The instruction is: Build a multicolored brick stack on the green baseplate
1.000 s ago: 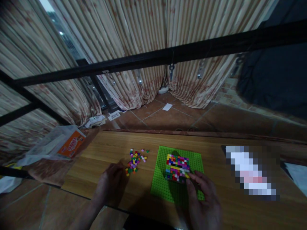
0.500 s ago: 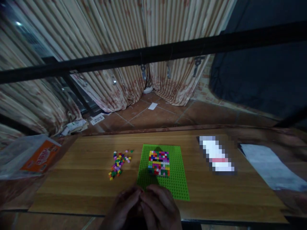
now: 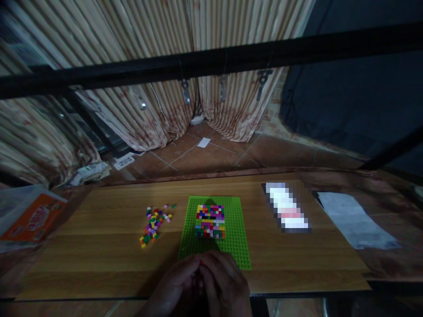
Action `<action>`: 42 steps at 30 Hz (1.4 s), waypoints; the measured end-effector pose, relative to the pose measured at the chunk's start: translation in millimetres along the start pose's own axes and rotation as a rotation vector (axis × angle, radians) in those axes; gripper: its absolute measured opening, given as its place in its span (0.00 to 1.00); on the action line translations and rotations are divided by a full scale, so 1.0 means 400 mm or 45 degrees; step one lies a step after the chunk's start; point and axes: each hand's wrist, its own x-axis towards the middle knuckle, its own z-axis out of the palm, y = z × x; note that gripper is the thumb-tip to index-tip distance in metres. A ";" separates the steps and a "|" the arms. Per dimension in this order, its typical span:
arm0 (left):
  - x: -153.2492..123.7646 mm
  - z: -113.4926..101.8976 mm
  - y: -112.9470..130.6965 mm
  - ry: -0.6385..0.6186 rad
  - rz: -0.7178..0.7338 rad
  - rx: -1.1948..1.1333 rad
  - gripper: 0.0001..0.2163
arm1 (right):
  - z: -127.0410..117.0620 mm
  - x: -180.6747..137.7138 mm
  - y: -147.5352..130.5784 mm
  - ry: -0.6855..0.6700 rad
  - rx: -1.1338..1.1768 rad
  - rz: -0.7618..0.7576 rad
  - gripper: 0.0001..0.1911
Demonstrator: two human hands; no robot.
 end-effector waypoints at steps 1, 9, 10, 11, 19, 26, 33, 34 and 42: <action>-0.002 0.004 0.004 0.000 -0.013 -0.023 0.18 | -0.001 0.001 0.001 0.010 -0.003 0.017 0.12; -0.021 0.003 0.080 0.349 0.197 0.376 0.17 | 0.000 0.044 0.052 0.262 -0.221 0.259 0.09; -0.018 -0.002 0.086 0.388 0.250 0.426 0.17 | 0.003 0.051 0.060 0.266 -0.235 0.268 0.09; -0.014 -0.008 0.091 0.412 0.305 0.469 0.16 | 0.007 0.056 0.066 0.263 -0.235 0.276 0.10; 0.036 -0.034 0.109 0.384 0.528 0.606 0.12 | 0.036 0.065 0.089 0.261 -0.066 0.426 0.08; 0.049 -0.039 0.112 0.364 0.793 0.955 0.08 | 0.039 0.082 0.095 0.246 0.093 0.565 0.07; 0.045 -0.027 0.118 0.118 1.235 1.671 0.16 | 0.041 0.093 0.099 0.248 0.261 0.652 0.08; 0.046 -0.025 0.117 0.083 1.250 1.750 0.16 | 0.041 0.092 0.099 0.248 0.269 0.653 0.08; 0.056 -0.015 0.111 0.039 1.240 2.018 0.23 | 0.043 0.089 0.095 0.264 0.353 0.633 0.06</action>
